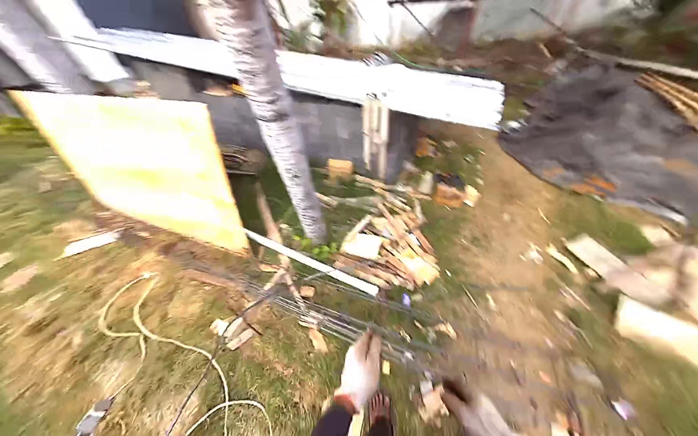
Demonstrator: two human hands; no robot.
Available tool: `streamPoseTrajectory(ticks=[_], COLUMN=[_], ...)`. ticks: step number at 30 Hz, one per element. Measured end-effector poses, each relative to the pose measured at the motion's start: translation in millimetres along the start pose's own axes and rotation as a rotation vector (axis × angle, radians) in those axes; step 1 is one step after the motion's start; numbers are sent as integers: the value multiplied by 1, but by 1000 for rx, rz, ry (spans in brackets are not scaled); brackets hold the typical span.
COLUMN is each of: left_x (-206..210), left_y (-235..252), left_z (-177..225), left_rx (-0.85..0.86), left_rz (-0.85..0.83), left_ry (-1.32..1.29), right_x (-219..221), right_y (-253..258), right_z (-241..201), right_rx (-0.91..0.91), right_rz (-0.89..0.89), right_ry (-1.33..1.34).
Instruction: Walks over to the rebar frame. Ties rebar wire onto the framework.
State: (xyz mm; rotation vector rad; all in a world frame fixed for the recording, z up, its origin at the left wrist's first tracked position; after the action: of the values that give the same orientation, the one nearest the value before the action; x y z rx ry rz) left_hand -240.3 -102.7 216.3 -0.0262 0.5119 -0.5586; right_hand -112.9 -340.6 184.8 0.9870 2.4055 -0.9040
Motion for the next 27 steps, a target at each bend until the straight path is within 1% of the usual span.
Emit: streamPoseTrajectory(ticks=[2, 4, 6, 8, 10, 13, 15, 18, 20, 23, 25, 27], left_x=[20, 39, 57, 74, 90, 108, 115, 120, 120, 118, 114, 109], left_y=[6, 9, 5, -1, -12, -29, -36, -41, -39, -28, -21, -16], left_z=[39, 72, 94, 106, 114, 122, 125, 133, 141, 153, 160, 160], left_rx=[35, 46, 49, 54, 31, -26, -41, -87, -95, -68, -38, 29], left_rz=[-3, -73, -166, -245, -328, -430, -495, -578, -553, -472, -447, -446], left_ry=[-198, -372, -439, -460, -494, -532, -498, -447, -443, -418, -351, -242], right_x=[-11, -22, -29, -33, -36, -44, -50, -55, -59, -61, -61, -63], right_y=[2, -3, -11, -14, -18, -24, -31, -42, -52, -65, -72, -80], right_z=[-38, -75, -96, -104, -100, -86, -73, -50, -38, -19, -9, -2], right_rx=[-102, -183, -280, -349, -363, -290, -267, -294, -278, -285, -298, -276], right_rz=[81, 204, 340, 435, 517, 585, 620, 705, 732, 788, 814, 804], right_ry=[2, 16, 54, 54, 67, 88, 103, 147, 148, 97, 52, 24])
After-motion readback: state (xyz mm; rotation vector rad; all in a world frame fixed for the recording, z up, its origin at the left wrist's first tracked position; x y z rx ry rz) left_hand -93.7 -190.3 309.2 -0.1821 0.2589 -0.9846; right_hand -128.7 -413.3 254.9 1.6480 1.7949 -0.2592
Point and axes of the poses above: each hand's wrist, its own y-axis towards the middle knuckle, its own x-axis out of the palm, z = x × y, the point moved 2 cm from there along y, towards the middle knuckle, and after that the axes turned 13 degrees about z, right-handed, at the moved point
